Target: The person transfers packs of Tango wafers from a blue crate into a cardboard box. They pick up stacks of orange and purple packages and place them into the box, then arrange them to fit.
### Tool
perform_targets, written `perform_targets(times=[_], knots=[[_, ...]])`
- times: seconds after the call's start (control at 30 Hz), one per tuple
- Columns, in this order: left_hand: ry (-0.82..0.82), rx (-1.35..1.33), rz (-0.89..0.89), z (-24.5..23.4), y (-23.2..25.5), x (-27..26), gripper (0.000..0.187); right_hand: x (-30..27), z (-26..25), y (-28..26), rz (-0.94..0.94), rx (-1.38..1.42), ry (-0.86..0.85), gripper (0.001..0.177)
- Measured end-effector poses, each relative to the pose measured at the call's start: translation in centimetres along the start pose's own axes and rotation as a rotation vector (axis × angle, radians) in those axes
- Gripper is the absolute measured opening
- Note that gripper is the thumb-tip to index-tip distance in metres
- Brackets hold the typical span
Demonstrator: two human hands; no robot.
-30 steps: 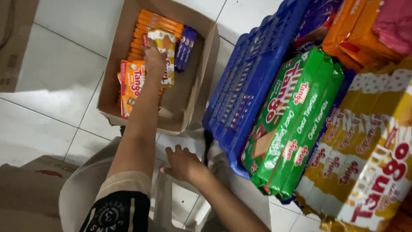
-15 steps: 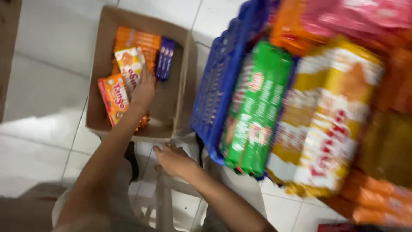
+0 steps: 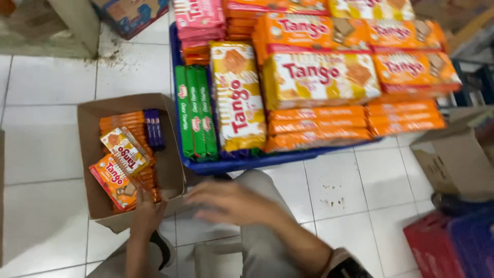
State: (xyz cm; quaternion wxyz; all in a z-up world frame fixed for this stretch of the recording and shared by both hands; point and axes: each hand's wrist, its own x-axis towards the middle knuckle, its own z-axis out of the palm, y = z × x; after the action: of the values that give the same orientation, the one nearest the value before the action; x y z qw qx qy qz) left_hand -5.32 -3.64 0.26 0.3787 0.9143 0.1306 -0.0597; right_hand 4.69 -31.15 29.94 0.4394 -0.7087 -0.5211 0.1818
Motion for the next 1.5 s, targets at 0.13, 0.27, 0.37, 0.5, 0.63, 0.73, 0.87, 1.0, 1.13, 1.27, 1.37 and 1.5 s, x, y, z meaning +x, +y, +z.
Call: perform_targets(times=[0.13, 0.27, 0.37, 0.5, 0.63, 0.73, 0.87, 1.0, 1.13, 1.27, 1.37, 1.5], knots=[[-0.208, 0.03, -0.203, 2.1, -2.0, 1.8, 0.061, -6.3, -8.2, -2.0, 0.043, -0.358, 0.561, 0.015], [-0.143, 0.086, -0.124, 3.5, -1.6, 1.7, 0.055, -6.8, -16.9, -2.1, 0.121, -0.906, 0.755, 0.04], [-0.162, 0.02, -0.114, 4.4, -1.8, 2.0, 0.053, -7.2, -21.4, -0.8, 0.421, -1.137, 0.507, 0.101], [-0.198, 0.15, 0.055, 3.8, -2.3, 2.7, 0.044, -6.4, -23.3, -1.3, 0.424, -1.029, 0.252, 0.083], [-0.115, 0.015, -0.005, 2.8, -2.4, 3.0, 0.058, -6.5, -23.8, -0.5, 0.221, -1.186, 0.208, 0.077], [-0.136, 0.001, -0.05, 2.1, -2.2, 3.5, 0.054, -6.0, -23.6, -1.3, 0.251, -1.175, 0.184, 0.075], [-0.133, -0.05, -0.02, 1.8, -2.2, 3.7, 0.055, -5.6, -23.2, -2.0, 0.234, -1.139, 0.203, 0.073], [-0.135, -0.017, -0.042, 1.4, -2.2, 3.7, 0.05, -5.0, -22.5, -4.4, 0.09, -1.139, 0.386, 0.075], [-0.014, -0.006, 0.06, 1.0, -2.1, 3.8, 0.049, -2.7, -20.0, -6.8, -0.13, -1.27, 0.618, 0.074], [0.055, -0.044, 0.123, -0.8, 0.9, 3.2, 0.039, 0.1, -16.6, -6.0, -0.185, -1.18, 0.717, 0.07], [0.037, -0.485, 0.066, -2.8, 5.6, 2.5, 0.04, 1.7, -14.8, -4.3, -0.075, -1.13, 0.746, 0.085], [-0.114, -0.912, 0.054, -3.1, 8.5, 1.7, 0.032, 3.2, -13.6, -4.2, 0.018, -1.181, 0.605, 0.076]])
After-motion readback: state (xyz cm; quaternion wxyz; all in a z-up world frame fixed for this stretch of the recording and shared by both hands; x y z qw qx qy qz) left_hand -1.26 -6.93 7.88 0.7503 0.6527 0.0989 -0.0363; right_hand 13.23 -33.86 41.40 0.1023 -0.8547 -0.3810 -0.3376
